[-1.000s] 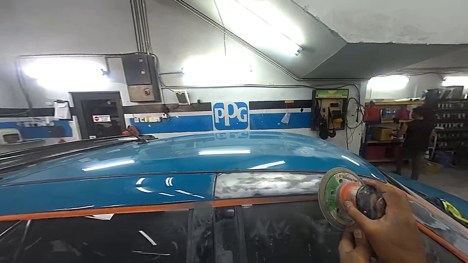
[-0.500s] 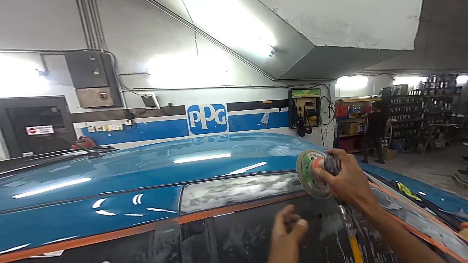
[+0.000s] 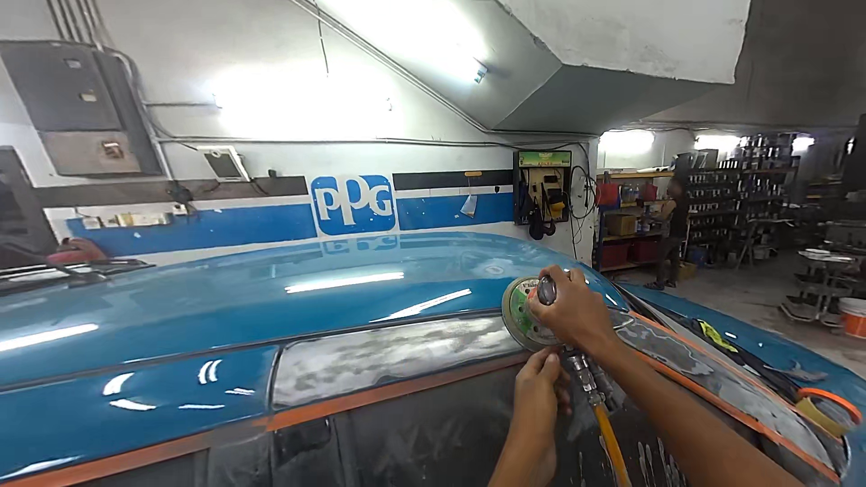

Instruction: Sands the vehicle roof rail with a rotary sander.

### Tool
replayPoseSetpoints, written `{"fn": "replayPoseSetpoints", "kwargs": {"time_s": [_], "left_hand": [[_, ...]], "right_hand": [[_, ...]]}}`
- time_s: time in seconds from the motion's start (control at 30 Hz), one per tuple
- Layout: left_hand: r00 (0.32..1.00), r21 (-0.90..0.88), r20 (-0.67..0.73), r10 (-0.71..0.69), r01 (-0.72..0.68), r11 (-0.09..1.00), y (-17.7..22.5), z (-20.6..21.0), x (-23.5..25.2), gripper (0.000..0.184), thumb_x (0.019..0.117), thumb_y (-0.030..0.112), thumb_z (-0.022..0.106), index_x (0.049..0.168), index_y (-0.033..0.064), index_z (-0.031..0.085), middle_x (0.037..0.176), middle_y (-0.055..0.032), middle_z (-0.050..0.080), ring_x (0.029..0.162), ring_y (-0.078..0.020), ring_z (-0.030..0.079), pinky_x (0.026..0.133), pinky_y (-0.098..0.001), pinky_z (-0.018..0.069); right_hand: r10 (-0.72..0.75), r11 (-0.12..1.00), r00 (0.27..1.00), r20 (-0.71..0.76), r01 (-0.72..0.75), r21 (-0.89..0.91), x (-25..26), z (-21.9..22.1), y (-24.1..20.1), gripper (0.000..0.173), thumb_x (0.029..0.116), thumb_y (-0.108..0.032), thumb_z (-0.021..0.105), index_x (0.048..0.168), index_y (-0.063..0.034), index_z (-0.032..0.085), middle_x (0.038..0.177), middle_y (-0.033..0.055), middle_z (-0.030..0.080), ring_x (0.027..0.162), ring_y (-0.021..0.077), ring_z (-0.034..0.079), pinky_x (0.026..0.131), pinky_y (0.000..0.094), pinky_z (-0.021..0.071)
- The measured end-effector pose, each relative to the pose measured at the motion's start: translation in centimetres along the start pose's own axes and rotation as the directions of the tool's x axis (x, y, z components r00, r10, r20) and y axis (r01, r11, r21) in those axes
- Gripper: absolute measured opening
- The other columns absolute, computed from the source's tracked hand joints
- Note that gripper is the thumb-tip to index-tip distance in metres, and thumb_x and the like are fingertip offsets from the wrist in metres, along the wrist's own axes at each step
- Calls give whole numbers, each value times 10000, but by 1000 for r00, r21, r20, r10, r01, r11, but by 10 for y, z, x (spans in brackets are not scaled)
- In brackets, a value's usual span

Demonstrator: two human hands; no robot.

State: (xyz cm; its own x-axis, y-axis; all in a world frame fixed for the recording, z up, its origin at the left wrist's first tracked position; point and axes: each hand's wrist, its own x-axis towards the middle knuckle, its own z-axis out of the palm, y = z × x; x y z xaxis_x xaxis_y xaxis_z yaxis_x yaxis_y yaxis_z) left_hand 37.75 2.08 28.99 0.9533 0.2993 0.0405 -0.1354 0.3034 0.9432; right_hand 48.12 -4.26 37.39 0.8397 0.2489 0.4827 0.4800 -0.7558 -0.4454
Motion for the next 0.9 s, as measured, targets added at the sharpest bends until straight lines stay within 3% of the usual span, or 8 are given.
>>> {"fn": "replayPoseSetpoints", "kwargs": {"time_s": [0.13, 0.23, 0.4, 0.57, 0.9], "left_hand": [[993, -119, -116, -15, 1, 993, -2, 23, 18, 315, 1111, 260, 444, 1202, 27, 636, 655, -26, 475, 494, -114, 458, 448, -244, 414], [988, -181, -149, -29, 1, 983, -5, 29, 26, 319, 1108, 256, 450, 1168, 19, 656, 699, -59, 558, 526, -121, 505, 456, -248, 414], [991, -284, -115, -65, 29, 958, -1, 31, 34, 297, 1107, 228, 439, 1168, 18, 639, 753, -90, 630, 597, -155, 603, 523, -285, 507], [982, -366, -142, -125, 65, 928, 1, 33, 38, 282, 1096, 212, 456, 984, 11, 619, 718, -97, 617, 591, -167, 609, 534, -303, 526], [968, -399, -215, -129, 34, 916, 1, 41, 36, 266, 1077, 159, 488, 890, 5, 599, 675, -102, 605, 566, -172, 606, 518, -305, 524]], "right_hand": [[9, 1000, 1000, -29, -9, -8, -1, 1, -1, 547, 863, -485, 755, 1348, -280, 604, 1244, 184, 577, 863, 348, 661, 688, 551, 532], [20, 1000, 999, -35, -20, -1, -4, 2, 0, 559, 870, -495, 751, 1362, -287, 589, 1254, 178, 567, 857, 340, 659, 682, 551, 529], [26, 1000, 998, -62, -27, -8, -8, 3, -1, 556, 867, -506, 748, 1360, -301, 594, 1258, 164, 564, 842, 334, 653, 673, 551, 516], [27, 1000, 995, -97, -28, -9, -9, 6, -2, 543, 862, -493, 757, 1348, -301, 608, 1251, 178, 571, 818, 343, 653, 646, 549, 511], [5, 1000, 994, -106, -5, -4, -10, 6, -2, 539, 857, -487, 765, 1336, -290, 617, 1253, 167, 573, 822, 338, 657, 638, 552, 515]]}}
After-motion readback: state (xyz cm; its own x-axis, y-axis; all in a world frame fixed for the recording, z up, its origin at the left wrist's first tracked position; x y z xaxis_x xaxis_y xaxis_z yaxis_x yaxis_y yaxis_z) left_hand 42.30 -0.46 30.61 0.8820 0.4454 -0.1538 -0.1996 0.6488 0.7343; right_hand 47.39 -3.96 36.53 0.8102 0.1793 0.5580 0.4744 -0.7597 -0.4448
